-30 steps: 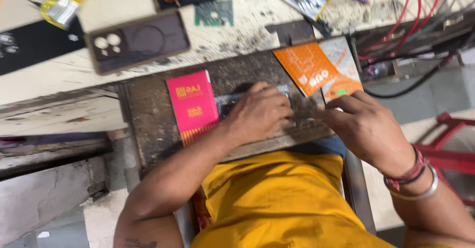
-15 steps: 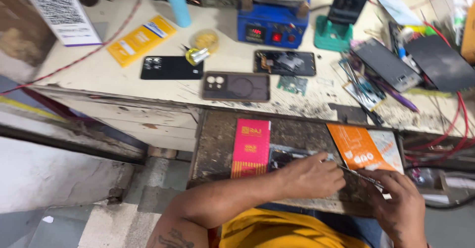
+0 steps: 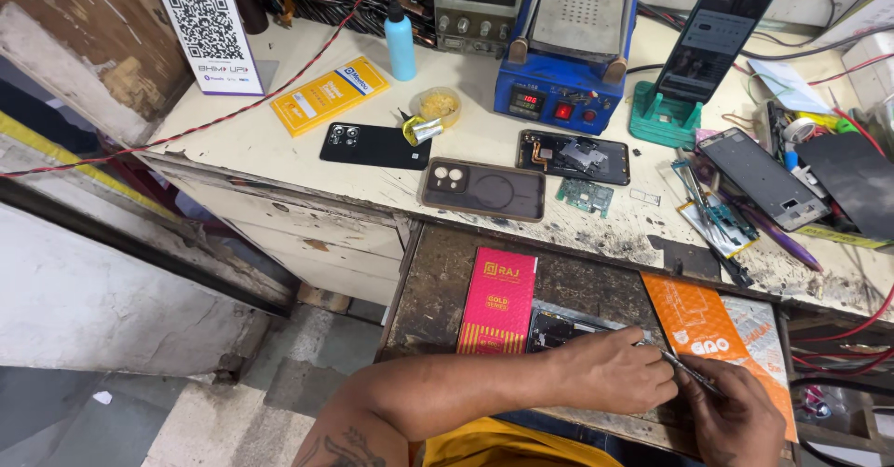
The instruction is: The person works at a repair bench on a disassembled smartphone, using a small screwdriver-like tool to pry and adjust internal components while holding the phone steady. They briefly handle a phone back cover and other phones on the bench, then continue working on the opened phone's internals.
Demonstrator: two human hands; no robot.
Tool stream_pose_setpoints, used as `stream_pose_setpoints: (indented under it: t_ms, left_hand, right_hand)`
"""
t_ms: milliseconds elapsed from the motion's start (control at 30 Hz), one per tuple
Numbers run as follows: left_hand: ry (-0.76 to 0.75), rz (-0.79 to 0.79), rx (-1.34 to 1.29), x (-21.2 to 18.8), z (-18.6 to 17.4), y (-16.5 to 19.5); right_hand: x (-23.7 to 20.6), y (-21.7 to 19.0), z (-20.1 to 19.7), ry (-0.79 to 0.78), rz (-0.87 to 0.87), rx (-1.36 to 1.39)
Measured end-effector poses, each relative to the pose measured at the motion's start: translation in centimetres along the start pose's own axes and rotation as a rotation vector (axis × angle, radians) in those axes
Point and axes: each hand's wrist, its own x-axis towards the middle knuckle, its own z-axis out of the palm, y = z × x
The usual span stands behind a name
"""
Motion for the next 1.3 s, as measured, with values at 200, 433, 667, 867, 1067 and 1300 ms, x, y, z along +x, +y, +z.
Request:
stream_pose_setpoints:
  t_ms: [200,433,667,867,1067,1300]
  left_hand:
    - [0.021,0.016,-0.095,0.1,0.7,0.0]
    - [-0.057,-0.006,-0.023,0.0,0.1,0.3]
    - [-0.099,0.022,0.002,0.3,0.0,0.0]
    - [-0.036,0.020,-0.027,-0.1,-0.1,-0.2]
    - [-0.082,0.009,-0.059,0.4,0.0,0.1]
    - [-0.063,0.039,-0.014,0.3,-0.3,0.2]
  right_hand:
    - [0.2,-0.8,0.2,-0.029,0.019,-0.045]
    - [0.3,-1.1,0.3,-0.070,-0.037,-0.128]
    - [0.4,-1.3,0.4,-0.107,0.010,-0.205]
    - [0.3,-1.5,0.4,-0.126,0.034,-0.217]
    - [0.2,-1.6,0.4,-0.129,0.046,-0.221]
    - [0.1,-1.6,0.4,-0.120,0.016,-0.248]
